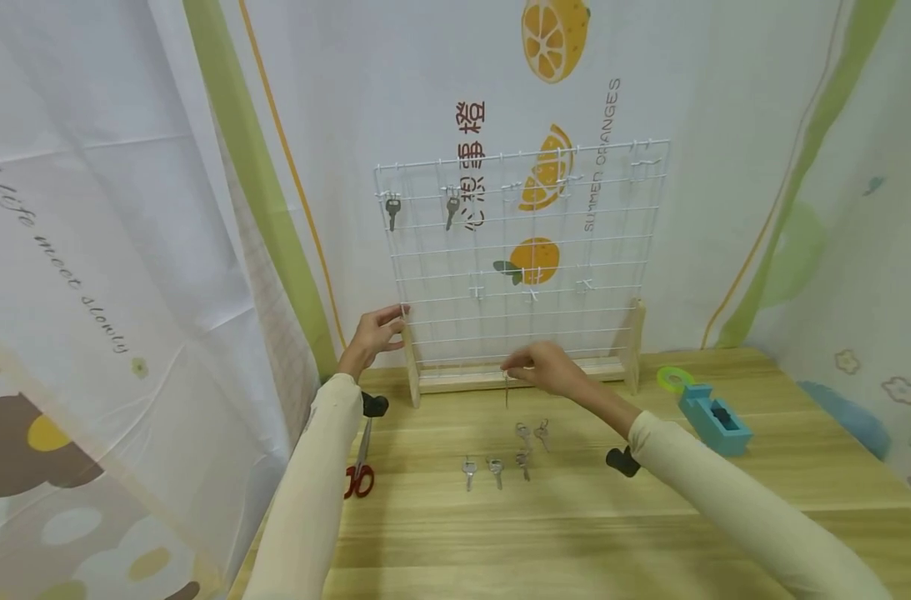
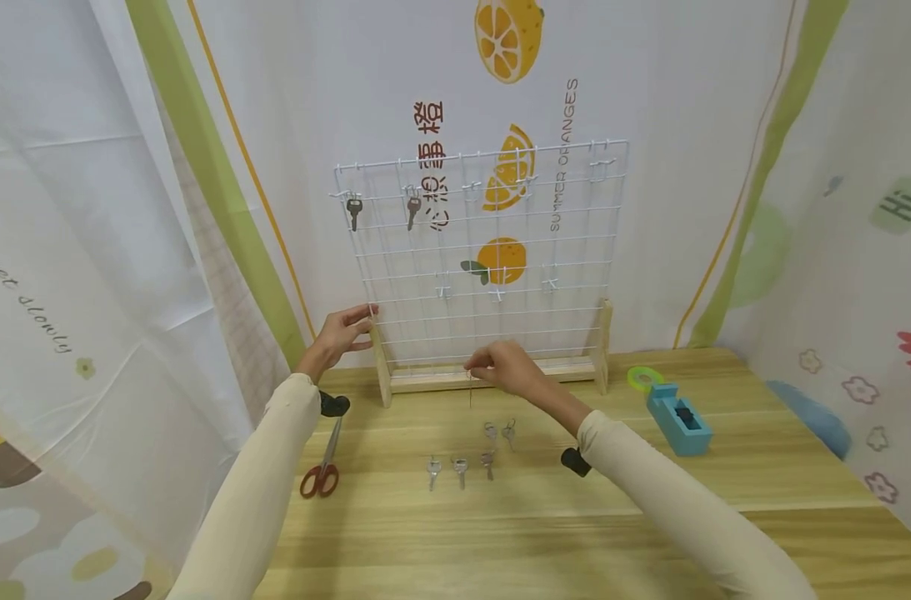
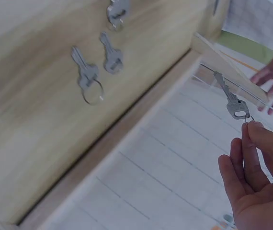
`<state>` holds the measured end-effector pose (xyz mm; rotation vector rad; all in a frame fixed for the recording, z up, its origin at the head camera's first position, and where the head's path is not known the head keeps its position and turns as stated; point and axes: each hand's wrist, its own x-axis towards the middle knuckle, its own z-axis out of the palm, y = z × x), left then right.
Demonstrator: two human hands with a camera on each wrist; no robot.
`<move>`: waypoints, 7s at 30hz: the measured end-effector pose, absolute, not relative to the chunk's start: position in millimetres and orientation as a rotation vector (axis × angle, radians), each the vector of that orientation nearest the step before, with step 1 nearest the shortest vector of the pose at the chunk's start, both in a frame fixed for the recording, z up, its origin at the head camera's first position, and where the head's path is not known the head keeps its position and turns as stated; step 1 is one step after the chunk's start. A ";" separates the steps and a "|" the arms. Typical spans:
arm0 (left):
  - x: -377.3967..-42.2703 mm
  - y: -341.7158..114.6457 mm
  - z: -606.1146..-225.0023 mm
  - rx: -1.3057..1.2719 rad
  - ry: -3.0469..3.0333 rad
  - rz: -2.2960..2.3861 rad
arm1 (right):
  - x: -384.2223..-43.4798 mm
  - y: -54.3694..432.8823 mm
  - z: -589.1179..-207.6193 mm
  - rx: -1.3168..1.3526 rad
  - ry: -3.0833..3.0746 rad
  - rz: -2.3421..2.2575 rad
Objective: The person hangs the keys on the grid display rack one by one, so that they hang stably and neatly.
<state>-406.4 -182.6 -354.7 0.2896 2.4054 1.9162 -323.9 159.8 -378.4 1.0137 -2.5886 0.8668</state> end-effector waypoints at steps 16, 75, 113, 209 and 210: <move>-405.1 -181.1 -354.6 0.315 2.396 1.913 | -325.0 170.9 -317.6 0.980 -2.521 0.826; -405.3 -184.5 -354.9 0.296 2.377 1.934 | -353.9 171.2 -148.3 0.588 -2.175 0.884; -409.2 -176.7 -354.6 0.308 2.376 1.921 | -371.7 178.6 -162.4 0.484 -2.347 0.939; -412.0 -176.5 -349.9 0.208 2.446 1.926 | -334.6 187.4 -476.5 0.956 -2.716 0.941; -412.0 -176.2 -349.8 0.206 2.444 1.927 | -334.7 185.9 -477.8 0.950 -2.731 0.947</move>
